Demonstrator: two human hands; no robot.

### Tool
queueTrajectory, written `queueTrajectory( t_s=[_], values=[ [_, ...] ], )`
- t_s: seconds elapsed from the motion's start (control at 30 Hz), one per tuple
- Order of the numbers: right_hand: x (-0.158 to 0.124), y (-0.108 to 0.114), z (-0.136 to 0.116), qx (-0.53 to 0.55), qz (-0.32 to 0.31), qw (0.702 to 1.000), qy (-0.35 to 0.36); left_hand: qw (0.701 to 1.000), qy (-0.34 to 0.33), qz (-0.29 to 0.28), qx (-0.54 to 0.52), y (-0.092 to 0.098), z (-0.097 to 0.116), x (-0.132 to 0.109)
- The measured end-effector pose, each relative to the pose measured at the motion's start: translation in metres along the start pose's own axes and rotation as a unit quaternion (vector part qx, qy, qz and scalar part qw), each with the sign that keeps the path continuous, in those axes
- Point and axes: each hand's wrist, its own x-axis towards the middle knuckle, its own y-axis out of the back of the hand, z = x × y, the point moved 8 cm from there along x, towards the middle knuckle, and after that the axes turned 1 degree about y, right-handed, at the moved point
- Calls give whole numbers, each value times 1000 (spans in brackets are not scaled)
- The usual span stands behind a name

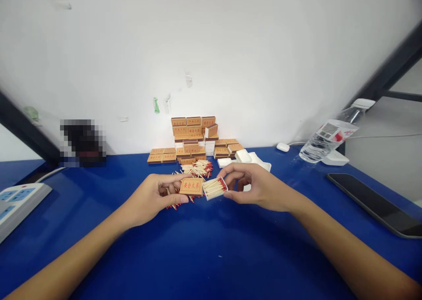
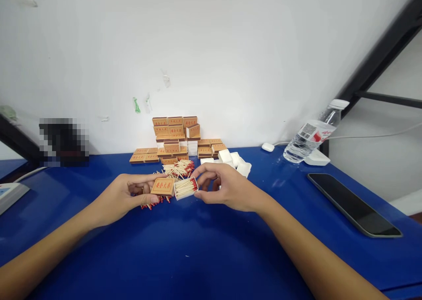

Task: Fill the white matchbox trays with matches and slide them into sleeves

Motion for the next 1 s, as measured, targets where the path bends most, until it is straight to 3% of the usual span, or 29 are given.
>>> queueTrajectory(
  t_s=[0.27,0.43,0.73,1.0],
  values=[
    [-1,-2,0,-23,42,998,29,1000,18,1,16,-3,-4,1],
    [-1,-1,0,-23,88,995,33,999,35,-7,-21,-2,-6,0],
    [-1,-3,0,-21,108,993,44,995,22,-27,-98,-5,-5,-1],
    [-4,-3,-8,-31,133,989,53,986,42,5,-163,-5,-7,-2]
  ],
)
